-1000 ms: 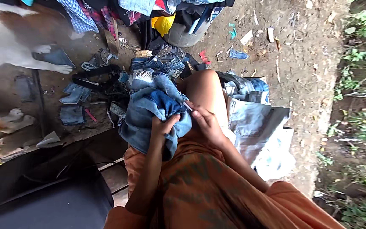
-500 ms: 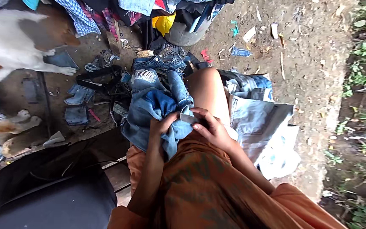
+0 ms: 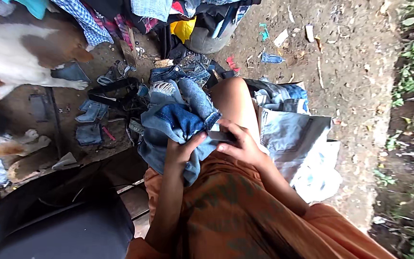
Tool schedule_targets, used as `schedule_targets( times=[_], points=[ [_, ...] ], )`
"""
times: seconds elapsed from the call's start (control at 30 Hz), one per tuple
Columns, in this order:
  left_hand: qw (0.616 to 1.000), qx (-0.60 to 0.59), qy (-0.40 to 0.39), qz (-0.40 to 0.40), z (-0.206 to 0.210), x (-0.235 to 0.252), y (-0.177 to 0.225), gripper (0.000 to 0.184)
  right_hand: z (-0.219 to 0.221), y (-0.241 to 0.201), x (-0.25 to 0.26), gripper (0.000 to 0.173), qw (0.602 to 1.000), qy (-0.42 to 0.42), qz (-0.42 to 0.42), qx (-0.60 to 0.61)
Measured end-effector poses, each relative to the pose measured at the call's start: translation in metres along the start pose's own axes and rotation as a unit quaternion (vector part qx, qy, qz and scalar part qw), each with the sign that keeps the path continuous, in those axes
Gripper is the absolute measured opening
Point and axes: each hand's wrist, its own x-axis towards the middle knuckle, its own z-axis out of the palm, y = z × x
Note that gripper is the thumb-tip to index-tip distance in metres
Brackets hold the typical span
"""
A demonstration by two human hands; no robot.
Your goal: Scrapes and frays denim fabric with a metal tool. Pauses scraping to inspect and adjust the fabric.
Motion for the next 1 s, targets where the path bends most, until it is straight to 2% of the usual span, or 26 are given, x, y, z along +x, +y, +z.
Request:
schedule_targets(
  times=[0.1,0.17,0.23,0.3,0.37,0.47,0.57,0.67,0.73,0.83,0.93,1.0],
  points=[
    [0.998,0.035,0.05,-0.031,0.001,0.01,0.008,0.025,0.011,0.009,0.001,0.05,0.997,-0.065,0.034,0.0],
    [0.996,0.034,0.066,-0.052,-0.004,0.02,-0.004,0.019,0.016,0.004,0.003,0.05,0.983,-0.151,0.089,0.045],
    [0.998,0.002,0.064,-0.029,-0.011,0.029,-0.023,0.019,0.019,0.004,0.007,0.047,0.962,-0.206,0.131,0.118],
    [0.998,-0.021,0.055,-0.007,-0.014,0.031,-0.029,0.02,0.018,0.007,0.008,0.039,0.943,-0.229,0.142,0.197],
    [0.998,-0.027,0.048,-0.022,-0.016,0.029,-0.029,0.021,0.015,0.005,0.004,0.036,0.93,-0.232,0.151,0.242],
    [0.998,-0.032,0.046,-0.037,-0.016,0.028,-0.028,0.024,0.006,-0.003,-0.001,0.048,0.943,-0.205,0.169,0.198],
    [0.997,-0.039,0.043,-0.053,-0.01,0.024,-0.028,0.023,-0.008,-0.009,0.001,0.057,0.986,-0.14,0.087,-0.006],
    [0.996,-0.03,0.04,-0.073,0.0,0.022,-0.025,0.023,-0.007,-0.014,0.003,0.051,0.99,-0.068,-0.012,-0.121],
    [0.996,-0.037,0.039,-0.073,0.004,0.021,-0.025,0.024,-0.002,-0.016,0.005,0.047,0.99,-0.04,-0.026,-0.129],
    [0.998,-0.063,0.011,-0.023,0.0,0.018,-0.033,0.028,0.008,-0.011,0.007,0.044,0.992,-0.006,-0.032,-0.118],
    [0.996,-0.076,-0.019,0.03,-0.009,0.016,-0.046,0.029,0.02,-0.003,0.01,0.04,0.996,0.012,-0.04,-0.08],
    [0.998,-0.053,-0.023,0.033,-0.009,0.015,-0.049,0.027,0.028,0.003,0.012,0.038,0.998,0.022,-0.041,-0.049]
  ],
)
